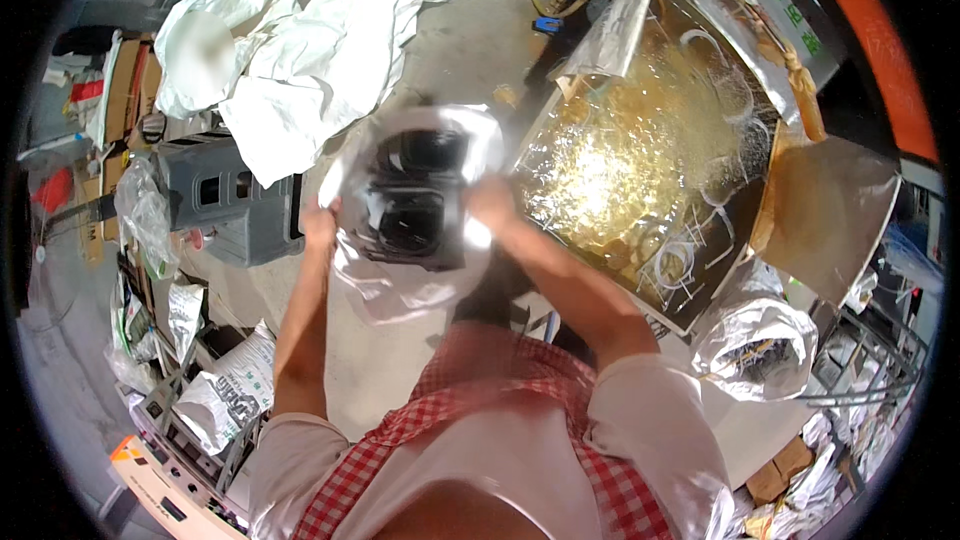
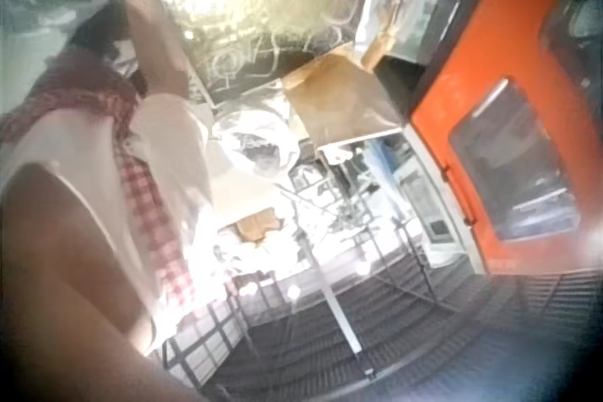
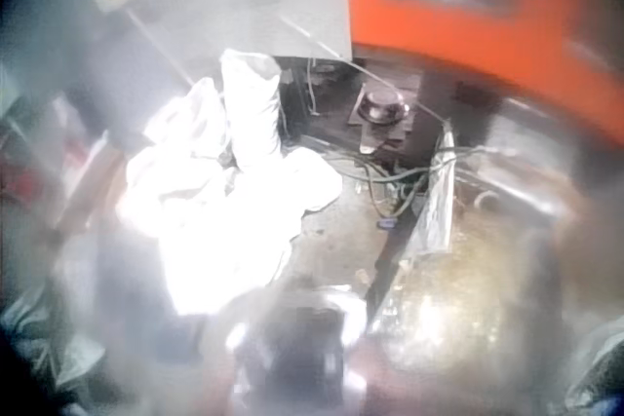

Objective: The person washes gray plastic frames in a container of water, places the wet frames into a large white bag, and then moves to a separate station where they sort beige circular components.

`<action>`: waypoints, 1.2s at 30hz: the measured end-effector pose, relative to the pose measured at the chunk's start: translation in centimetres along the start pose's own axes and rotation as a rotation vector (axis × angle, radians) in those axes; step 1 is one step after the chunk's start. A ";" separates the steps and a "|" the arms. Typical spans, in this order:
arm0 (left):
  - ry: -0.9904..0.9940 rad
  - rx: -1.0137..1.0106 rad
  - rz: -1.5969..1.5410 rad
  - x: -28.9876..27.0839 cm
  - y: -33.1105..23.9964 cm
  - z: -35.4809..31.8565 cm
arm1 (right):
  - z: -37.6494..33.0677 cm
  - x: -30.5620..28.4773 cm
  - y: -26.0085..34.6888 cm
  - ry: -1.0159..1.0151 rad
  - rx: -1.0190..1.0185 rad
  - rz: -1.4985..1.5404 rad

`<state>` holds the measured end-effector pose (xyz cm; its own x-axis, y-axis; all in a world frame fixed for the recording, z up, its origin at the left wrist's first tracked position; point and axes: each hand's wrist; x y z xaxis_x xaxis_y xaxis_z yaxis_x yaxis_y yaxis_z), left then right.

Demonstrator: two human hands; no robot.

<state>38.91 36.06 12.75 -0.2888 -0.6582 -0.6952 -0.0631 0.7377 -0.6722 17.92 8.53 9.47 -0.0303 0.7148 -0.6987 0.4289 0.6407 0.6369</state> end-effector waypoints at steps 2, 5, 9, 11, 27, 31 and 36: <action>0.000 -0.008 -0.149 -0.5 -5.3 1.5 | 0.6 -2.3 -0.8 -0.139 0.117 0.329; 0.103 -0.026 -0.284 -2.4 -12.3 0.9 | -0.3 -8.7 2.3 -0.234 0.269 0.448; 0.058 0.237 -0.058 1.3 -9.6 5.1 | 0.9 -13.4 3.5 -0.339 0.428 0.311; 0.090 0.512 0.328 3.6 -2.9 7.9 | 1.6 -14.7 2.7 -0.127 0.540 0.319; 0.509 0.350 0.142 5.3 -8.6 6.8 | -17.8 -28.0 2.6 -1.217 0.302 0.340; 0.724 0.062 0.040 0.2 -13.1 4.7 | -22.7 -35.7 8.2 -1.707 -0.215 0.280; 0.869 0.295 0.272 0.3 -17.8 2.5 | -22.2 -25.5 -5.1 -0.798 0.698 0.230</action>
<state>42.29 22.30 23.89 -0.8738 -0.0411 -0.4845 0.3191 0.7033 -0.6352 -3.56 -6.75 31.24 0.6042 0.2477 -0.7574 0.7759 0.0337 0.6300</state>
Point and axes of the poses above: each hand's wrist, its own z-axis towards the middle knuckle, its own x-axis out of the palm, y = z × x, and after that the axes turned 8 degrees about -y, right-handed
